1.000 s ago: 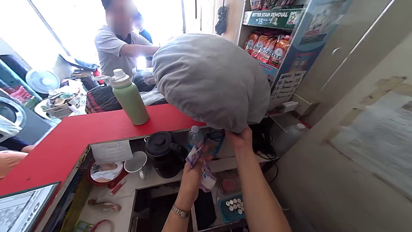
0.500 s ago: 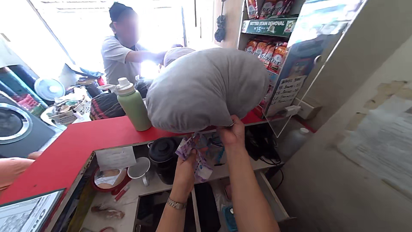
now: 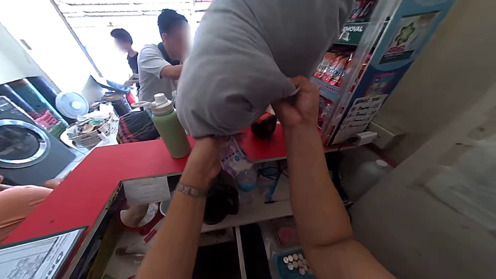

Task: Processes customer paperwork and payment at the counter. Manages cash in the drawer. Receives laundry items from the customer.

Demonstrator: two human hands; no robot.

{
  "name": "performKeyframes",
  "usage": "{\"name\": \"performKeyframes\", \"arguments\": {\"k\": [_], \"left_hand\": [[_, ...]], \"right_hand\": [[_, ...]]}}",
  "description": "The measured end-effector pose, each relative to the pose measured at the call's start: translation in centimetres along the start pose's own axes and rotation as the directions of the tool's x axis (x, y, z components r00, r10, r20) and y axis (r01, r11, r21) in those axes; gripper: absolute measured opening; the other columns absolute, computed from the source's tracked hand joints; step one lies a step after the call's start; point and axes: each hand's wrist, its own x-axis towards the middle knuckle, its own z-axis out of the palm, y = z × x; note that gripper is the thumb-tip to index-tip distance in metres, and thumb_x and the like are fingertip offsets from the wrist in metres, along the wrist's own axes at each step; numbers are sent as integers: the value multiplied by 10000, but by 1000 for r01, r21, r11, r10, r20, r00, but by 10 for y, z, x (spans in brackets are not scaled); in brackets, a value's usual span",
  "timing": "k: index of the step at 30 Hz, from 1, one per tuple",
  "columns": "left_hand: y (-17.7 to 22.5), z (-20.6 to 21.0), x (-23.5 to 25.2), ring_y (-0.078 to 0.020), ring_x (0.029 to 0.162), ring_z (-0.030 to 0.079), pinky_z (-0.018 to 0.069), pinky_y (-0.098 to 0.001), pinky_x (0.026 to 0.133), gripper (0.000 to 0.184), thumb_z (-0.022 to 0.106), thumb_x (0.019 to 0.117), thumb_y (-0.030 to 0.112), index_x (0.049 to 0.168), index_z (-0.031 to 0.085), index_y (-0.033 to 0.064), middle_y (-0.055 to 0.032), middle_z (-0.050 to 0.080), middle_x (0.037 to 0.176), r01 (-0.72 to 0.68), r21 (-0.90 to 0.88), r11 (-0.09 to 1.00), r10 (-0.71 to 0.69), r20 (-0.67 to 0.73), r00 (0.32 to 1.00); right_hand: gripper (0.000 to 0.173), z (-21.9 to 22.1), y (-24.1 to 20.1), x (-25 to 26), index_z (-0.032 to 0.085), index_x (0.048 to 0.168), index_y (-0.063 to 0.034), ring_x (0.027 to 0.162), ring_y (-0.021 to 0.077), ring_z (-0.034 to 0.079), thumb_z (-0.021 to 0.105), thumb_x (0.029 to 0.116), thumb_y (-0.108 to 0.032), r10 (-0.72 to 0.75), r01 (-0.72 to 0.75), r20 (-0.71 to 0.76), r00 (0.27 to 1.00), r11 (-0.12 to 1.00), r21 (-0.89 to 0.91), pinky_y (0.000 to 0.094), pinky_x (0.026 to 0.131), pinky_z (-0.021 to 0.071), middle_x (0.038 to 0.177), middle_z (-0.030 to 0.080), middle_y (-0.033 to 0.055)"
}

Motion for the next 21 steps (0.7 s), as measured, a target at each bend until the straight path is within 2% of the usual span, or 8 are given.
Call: {"name": "performKeyframes", "arguments": {"k": [4, 6, 9, 13, 15, 17, 21], "left_hand": [[56, 5, 26, -216, 944, 703, 607, -398, 825, 229, 497, 1037, 83, 1244, 590, 54, -102, 706, 1061, -91, 31, 995, 87, 114, 990], [85, 6, 37, -225, 940, 701, 608, -405, 829, 217, 510, 1031, 82, 1234, 583, 50, -110, 698, 1047, -131, 60, 990, 120, 159, 980], [125, 12, 40, -224, 898, 723, 628, -380, 783, 211, 539, 1007, 40, 1213, 582, 47, -106, 706, 1017, -207, 178, 962, 193, 94, 977], [165, 1, 46, -178, 878, 727, 628, -333, 760, 241, 556, 986, 1, 1220, 584, 50, -80, 710, 1031, -266, 366, 892, 278, 22, 960], [178, -10, 49, -162, 893, 716, 621, -334, 778, 262, 546, 985, 9, 1241, 576, 60, -68, 700, 1050, -279, 433, 857, 326, -38, 945], [186, -22, 53, -188, 857, 725, 626, -350, 742, 239, 585, 987, 60, 1226, 602, 53, -83, 715, 1016, -295, 445, 846, 374, -99, 922], [194, -53, 49, -145, 850, 703, 612, -332, 750, 199, 602, 994, 97, 1192, 603, 88, -30, 697, 971, -365, 483, 796, 468, -109, 877]], "right_hand": [[143, 40, -17, 33, 537, 909, -48, 703, 160, 658, 453, 880, 64, -49, 54, 175, 983, 998, -24, 363, 711, 592, 734, 628, 77], [136, 55, -23, 48, 498, 956, -40, 707, 177, 653, 446, 893, 68, -62, 63, 234, 970, 998, 7, 379, 706, 594, 750, 608, 94], [155, 72, -25, 73, 458, 1012, -23, 703, 216, 629, 452, 892, 75, -63, 46, 223, 973, 996, 82, 415, 692, 575, 771, 575, 131], [157, 85, -12, 93, 458, 1005, -13, 722, 237, 633, 461, 886, 89, -33, 7, 225, 974, 993, 119, 440, 712, 576, 791, 582, 153], [175, 92, -1, 96, 460, 1006, -25, 733, 229, 640, 461, 878, 94, -4, -22, 238, 971, 994, 106, 431, 714, 577, 794, 590, 145], [207, 97, 13, 97, 458, 1017, -31, 753, 228, 644, 463, 868, 112, 26, -59, 267, 963, 991, 117, 432, 722, 578, 815, 594, 143], [241, 108, 44, 90, 469, 1039, -37, 810, 220, 652, 466, 860, 125, 95, -130, 295, 951, 986, 102, 426, 765, 580, 868, 607, 136]]}}
